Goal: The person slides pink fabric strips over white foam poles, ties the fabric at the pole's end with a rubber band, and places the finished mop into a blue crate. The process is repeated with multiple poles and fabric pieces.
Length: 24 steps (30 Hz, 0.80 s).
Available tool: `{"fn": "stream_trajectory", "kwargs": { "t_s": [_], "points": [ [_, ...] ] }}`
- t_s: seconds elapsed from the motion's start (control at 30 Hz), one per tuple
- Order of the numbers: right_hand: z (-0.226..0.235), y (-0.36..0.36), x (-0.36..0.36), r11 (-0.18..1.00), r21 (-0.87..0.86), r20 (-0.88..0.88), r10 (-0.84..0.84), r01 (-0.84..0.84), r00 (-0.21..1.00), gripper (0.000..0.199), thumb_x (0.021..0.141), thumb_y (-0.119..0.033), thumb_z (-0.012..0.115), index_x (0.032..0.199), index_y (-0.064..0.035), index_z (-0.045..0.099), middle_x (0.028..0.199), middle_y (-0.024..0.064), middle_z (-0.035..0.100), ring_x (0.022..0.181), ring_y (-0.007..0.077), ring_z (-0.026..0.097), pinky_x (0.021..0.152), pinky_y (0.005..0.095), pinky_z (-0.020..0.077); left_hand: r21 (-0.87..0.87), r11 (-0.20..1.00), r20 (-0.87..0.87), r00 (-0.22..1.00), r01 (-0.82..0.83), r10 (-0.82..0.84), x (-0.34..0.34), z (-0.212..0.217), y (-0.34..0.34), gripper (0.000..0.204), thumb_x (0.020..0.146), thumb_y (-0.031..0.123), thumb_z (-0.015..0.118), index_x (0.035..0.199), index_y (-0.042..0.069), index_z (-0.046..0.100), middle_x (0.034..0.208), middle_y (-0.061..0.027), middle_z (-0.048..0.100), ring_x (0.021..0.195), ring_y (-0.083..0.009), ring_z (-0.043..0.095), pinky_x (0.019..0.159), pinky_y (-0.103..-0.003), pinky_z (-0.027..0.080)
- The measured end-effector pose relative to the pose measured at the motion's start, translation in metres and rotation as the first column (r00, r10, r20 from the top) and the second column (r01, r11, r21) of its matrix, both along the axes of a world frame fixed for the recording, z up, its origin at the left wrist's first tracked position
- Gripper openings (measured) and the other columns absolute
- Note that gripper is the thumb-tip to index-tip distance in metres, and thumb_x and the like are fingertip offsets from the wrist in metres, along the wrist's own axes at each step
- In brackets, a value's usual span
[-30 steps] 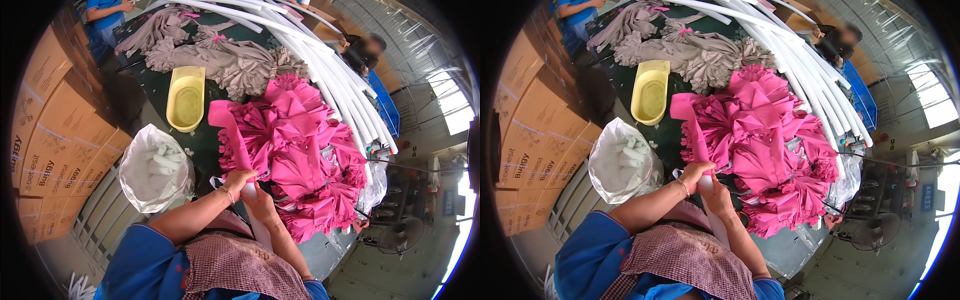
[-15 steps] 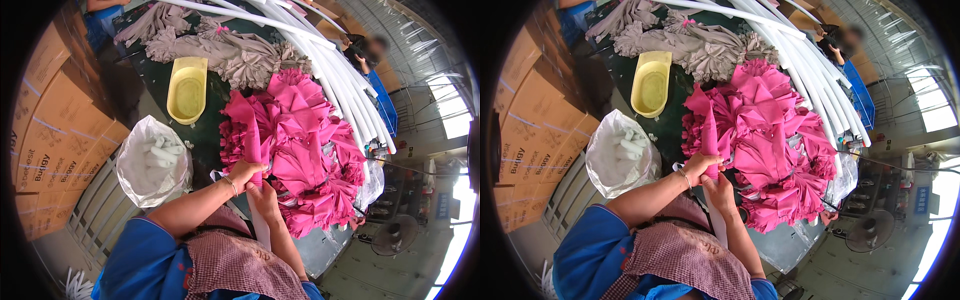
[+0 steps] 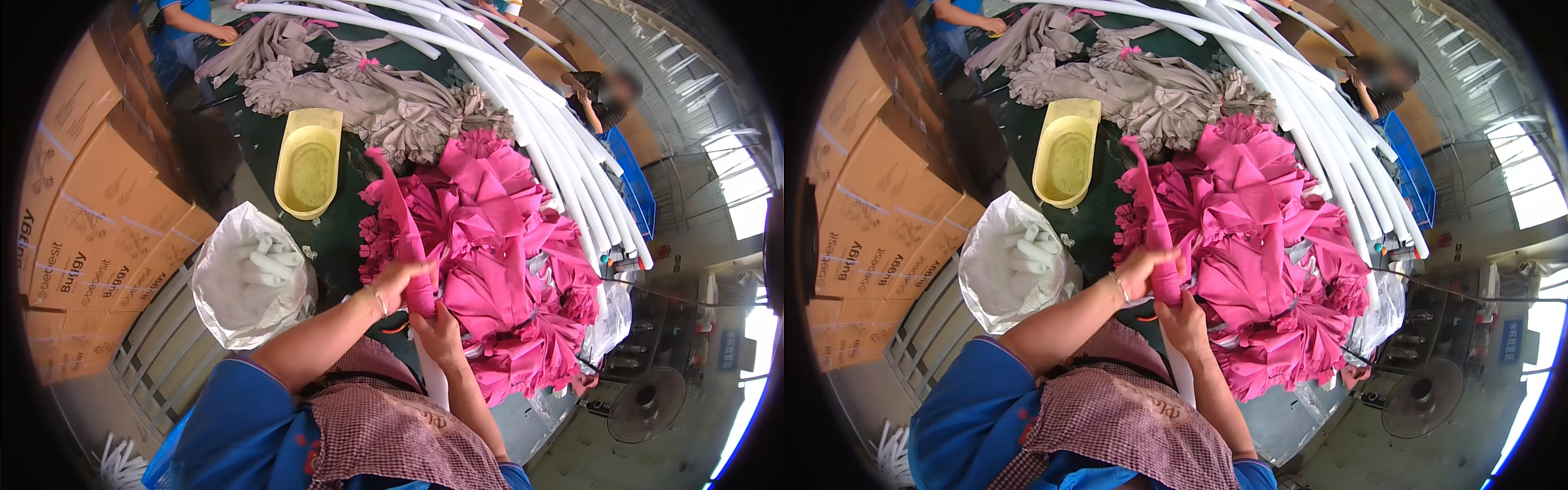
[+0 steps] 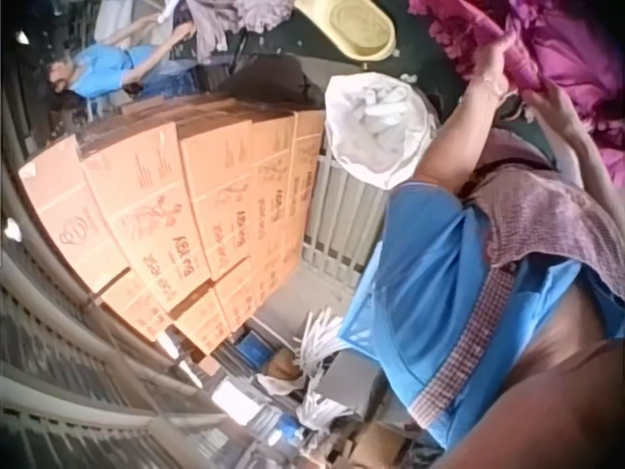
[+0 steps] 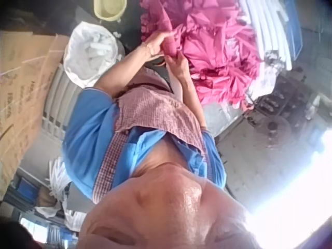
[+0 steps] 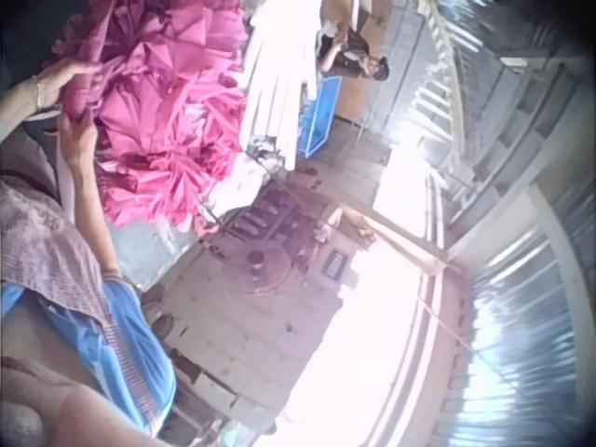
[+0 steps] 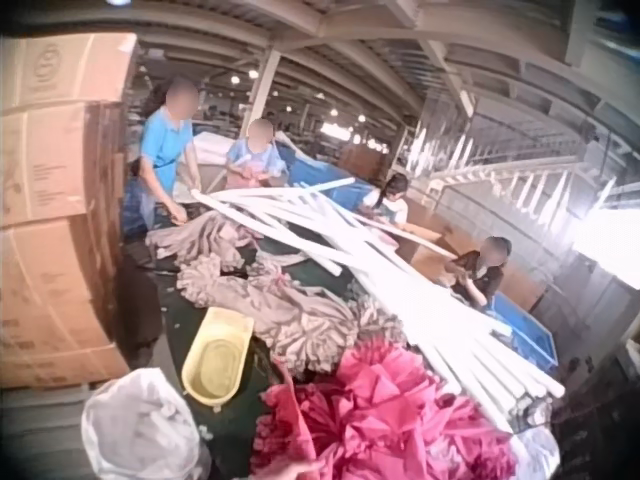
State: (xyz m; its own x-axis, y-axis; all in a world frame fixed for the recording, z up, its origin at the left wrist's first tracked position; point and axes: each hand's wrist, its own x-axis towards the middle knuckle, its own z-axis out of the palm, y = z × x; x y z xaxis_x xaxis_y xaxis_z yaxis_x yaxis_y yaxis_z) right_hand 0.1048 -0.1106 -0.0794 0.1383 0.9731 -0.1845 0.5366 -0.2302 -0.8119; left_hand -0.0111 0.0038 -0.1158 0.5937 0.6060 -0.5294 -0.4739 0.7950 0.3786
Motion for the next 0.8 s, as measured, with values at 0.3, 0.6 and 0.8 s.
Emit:
{"fn": "stream_trajectory", "kwargs": {
  "t_s": [0.3,0.6,0.8],
  "points": [
    [0.029,0.027,0.006,0.992,0.122,0.019,-0.020,0.017,1.000,0.034,0.087,-0.024,0.069,0.101,0.0042,0.056,0.068,0.0192,0.063,0.060,0.0293,0.066,0.055,0.0381,0.0486,0.097,0.995,0.092,0.995,0.029,-0.038,0.014,0.030,0.006,0.024,0.087,0.018,0.068,0.104,0.004,0.059,0.093,-0.0089,0.063,0.089,-0.0256,0.067,0.080,-0.041,0.054],
    [0.069,0.047,0.005,0.965,0.252,-0.069,-0.058,0.074,0.996,0.029,0.087,-0.019,0.069,0.099,0.0037,0.057,0.070,0.0158,0.061,0.060,0.0205,0.059,0.057,0.0336,0.0473,0.283,0.958,0.093,0.996,-0.041,0.015,0.021,0.071,0.030,0.047,0.085,0.012,0.069,0.126,0.003,0.048,0.096,-0.0114,0.064,0.084,-0.0268,0.067,0.079,-0.041,0.054],
    [0.066,0.037,0.008,0.934,0.354,0.034,-0.052,0.037,0.998,0.030,0.086,-0.019,0.070,0.101,0.0026,0.056,0.070,0.0172,0.061,0.060,0.0222,0.061,0.057,0.0345,0.0479,0.406,0.902,0.151,0.985,-0.144,0.089,0.017,0.088,0.068,0.051,0.085,0.010,0.068,0.129,0.004,0.044,0.095,-0.0117,0.065,0.087,-0.0266,0.066,0.083,-0.041,0.053]
  ]
}}
